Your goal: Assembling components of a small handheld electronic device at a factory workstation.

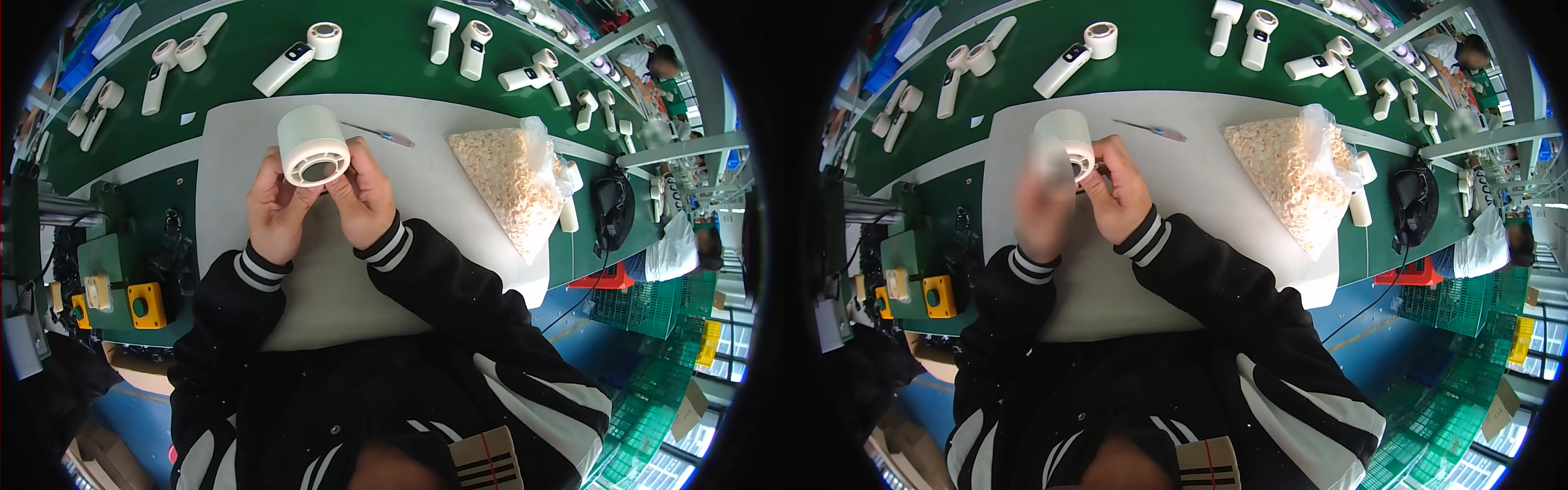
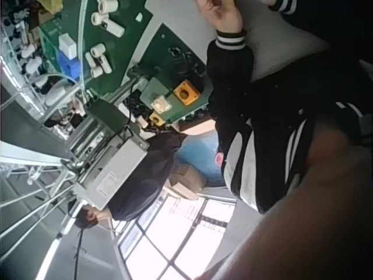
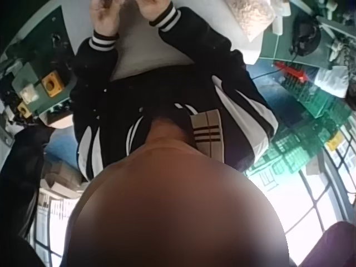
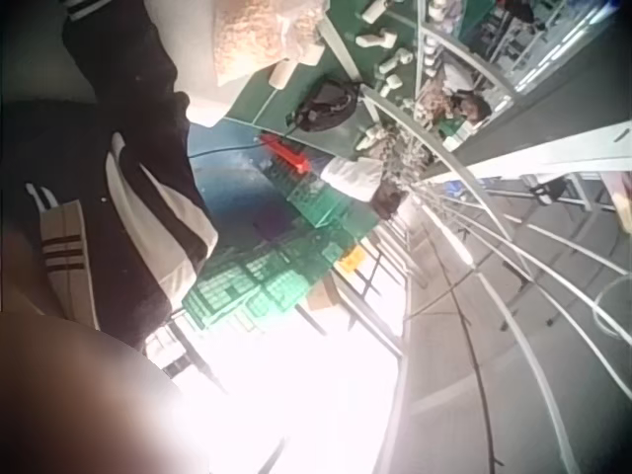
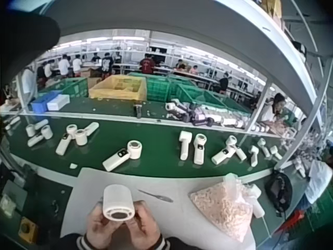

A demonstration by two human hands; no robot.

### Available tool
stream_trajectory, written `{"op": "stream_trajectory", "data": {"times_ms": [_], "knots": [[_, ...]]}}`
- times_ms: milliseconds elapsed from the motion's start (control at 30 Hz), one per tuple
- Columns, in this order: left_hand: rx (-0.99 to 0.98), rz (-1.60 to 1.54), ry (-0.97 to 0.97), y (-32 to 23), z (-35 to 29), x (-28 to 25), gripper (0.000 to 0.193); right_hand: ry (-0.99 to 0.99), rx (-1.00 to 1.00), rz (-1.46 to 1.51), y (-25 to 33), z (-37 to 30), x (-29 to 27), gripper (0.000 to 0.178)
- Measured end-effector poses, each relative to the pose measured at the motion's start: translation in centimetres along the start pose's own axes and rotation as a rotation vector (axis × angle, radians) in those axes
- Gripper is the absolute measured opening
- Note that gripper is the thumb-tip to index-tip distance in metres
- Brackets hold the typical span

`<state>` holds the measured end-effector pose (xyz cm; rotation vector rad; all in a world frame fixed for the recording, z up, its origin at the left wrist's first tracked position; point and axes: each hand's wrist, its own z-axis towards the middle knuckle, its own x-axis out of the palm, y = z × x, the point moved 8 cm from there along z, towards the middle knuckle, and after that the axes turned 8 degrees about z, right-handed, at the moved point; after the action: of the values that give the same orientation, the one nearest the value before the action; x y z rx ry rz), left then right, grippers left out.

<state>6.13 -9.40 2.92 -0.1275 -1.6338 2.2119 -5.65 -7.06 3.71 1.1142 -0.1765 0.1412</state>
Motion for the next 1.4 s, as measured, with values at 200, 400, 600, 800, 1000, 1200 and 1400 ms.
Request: {"op": "stream_trajectory", "data": {"times_ms": [200, 400, 600, 800, 1000, 1200, 1400], "knots": [[-0.096, 0.043, -0.199, -0.5, 1.7, -1.2, 0.026, -0.077, 0.158, -0.073, -1.4, -1.0, 0.3, 0.023], [0.202, 0.879, 0.121, 0.3, 8.6, 0.0, 0.049, -0.234, 0.535, -0.057, -4.5, 0.2, -4.7, 0.038], [0.146, 1.685, 0.12, 7.0, 17.7, -2.1, 0.069, -0.386, 0.858, -0.131, -6.6, 9.5, -14.7, 0.042], [-0.029, 1.488, 0.005, 10.5, 21.9, -0.2, 0.06, -0.666, 0.36, 0.23, -0.8, 10.1, -17.2, 0.044], [-0.047, 1.334, -0.188, 12.8, 23.5, -1.3, 0.061, -0.19, 0.196, -0.052, 8.9, 5.8, -12.4, 0.037], [-0.032, 1.983, -0.36, 5.4, 27.2, -10.1, 0.055, -0.446, 0.032, -0.507, 18.6, -1.7, -27.9, 0.027], [-0.315, 1.657, -0.012, 7.8, 25.6, -20.6, 0.041, -0.275, 0.383, -1.256, 11.3, -3.1, -31.0, 0.024]]}}
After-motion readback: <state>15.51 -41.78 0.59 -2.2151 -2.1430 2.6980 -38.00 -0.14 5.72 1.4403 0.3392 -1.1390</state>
